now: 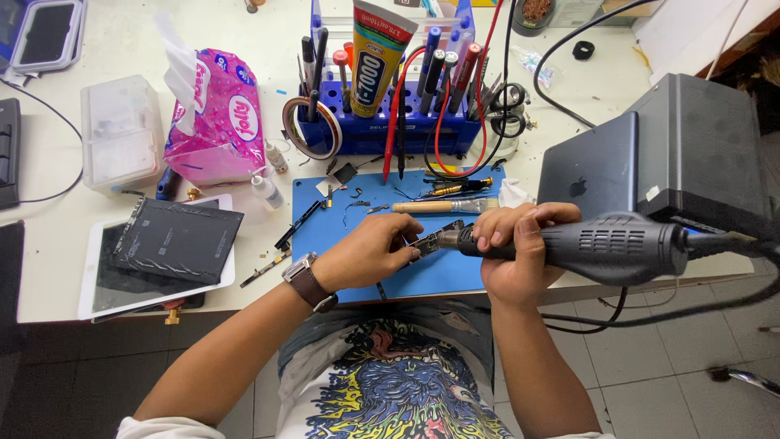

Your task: The person uses a hot air gun to heat a small circuit board, then uses tweezers to remove a component and place it onto another board. They continue to adjust and position the component with their hands.

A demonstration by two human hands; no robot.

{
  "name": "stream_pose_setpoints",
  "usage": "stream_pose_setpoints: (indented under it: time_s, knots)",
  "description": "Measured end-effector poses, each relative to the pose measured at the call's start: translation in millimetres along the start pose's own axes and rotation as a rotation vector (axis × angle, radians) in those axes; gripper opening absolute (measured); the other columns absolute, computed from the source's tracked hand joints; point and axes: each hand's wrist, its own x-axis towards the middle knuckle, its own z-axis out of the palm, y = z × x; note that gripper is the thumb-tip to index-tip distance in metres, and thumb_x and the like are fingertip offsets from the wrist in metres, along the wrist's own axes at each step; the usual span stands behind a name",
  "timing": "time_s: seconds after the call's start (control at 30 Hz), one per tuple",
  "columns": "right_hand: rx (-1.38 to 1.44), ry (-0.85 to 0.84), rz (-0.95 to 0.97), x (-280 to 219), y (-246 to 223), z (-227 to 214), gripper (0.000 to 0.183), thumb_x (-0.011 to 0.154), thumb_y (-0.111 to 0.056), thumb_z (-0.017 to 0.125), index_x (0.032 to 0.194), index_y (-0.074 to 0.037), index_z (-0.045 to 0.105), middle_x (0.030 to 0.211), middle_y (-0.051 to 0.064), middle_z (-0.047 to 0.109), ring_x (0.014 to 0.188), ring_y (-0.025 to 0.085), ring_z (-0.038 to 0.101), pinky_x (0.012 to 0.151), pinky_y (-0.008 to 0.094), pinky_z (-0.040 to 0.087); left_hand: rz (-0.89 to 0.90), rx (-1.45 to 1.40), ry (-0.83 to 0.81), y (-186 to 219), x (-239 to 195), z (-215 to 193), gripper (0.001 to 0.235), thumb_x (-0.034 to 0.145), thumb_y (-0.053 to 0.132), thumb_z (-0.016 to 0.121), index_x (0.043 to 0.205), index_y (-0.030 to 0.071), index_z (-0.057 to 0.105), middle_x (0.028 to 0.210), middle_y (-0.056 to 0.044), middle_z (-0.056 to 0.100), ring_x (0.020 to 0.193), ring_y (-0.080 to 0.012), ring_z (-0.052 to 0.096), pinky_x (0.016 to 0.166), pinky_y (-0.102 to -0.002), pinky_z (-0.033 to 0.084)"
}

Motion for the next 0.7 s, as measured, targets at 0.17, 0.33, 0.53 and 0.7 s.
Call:
stream_pose_setpoints:
  time_s: [0.17, 0.33, 0.53, 0.7]
  knots:
    - [-0.017, 0.007, -0.017, 7, 2, -4, 0.012, 0.103, -0.012, 0.048, 0.110, -0.010, 0.039, 0.057, 0.006, 0.041, 0.042, 0.024, 0.052, 0.051, 0.036, 0.049, 0.003, 0.017, 0.049, 10, -5, 0, 0.052, 0.092, 0.008, 0.067, 0.142, 0.001, 0.054, 0.097, -0.017, 0.073, 0.083, -0.0283, 0.071, 0.069, -0.039, 0.058]
    - [-0.052, 0.012, -0.016, 9, 5, -3, 0.012, 0.104, -0.012, 0.048, 0.110, -0.011, 0.038, 0.057, 0.004, 0.041, 0.042, 0.022, 0.051, 0.051, 0.035, 0.049, 0.019, -0.019, 0.047, 6, -5, 0, 0.069, 0.091, 0.007, 0.067, 0.154, -0.002, 0.040, 0.105, -0.022, 0.072, 0.088, -0.0315, 0.073, 0.073, -0.041, 0.060]
    - [-0.091, 0.004, -0.003, 3, 16, -6, 0.013, 0.103, -0.010, 0.049, 0.109, -0.008, 0.038, 0.056, 0.006, 0.043, 0.042, 0.025, 0.055, 0.050, 0.037, 0.050, 0.086, 0.022, 0.073, -10, -7, 7, 0.078, 0.090, 0.002, 0.068, 0.159, -0.001, 0.032, 0.114, -0.027, 0.067, 0.093, -0.0345, 0.072, 0.077, -0.044, 0.062]
    - [0.046, 0.036, 0.064, -8, 18, 3, 0.013, 0.100, -0.006, 0.050, 0.106, -0.010, 0.040, 0.056, 0.006, 0.044, 0.042, 0.026, 0.056, 0.050, 0.035, 0.049, 0.135, 0.064, 0.066, -8, -8, 10, 0.075, 0.091, -0.005, 0.062, 0.158, -0.004, 0.029, 0.120, -0.029, 0.062, 0.100, -0.0389, 0.070, 0.083, -0.048, 0.062]
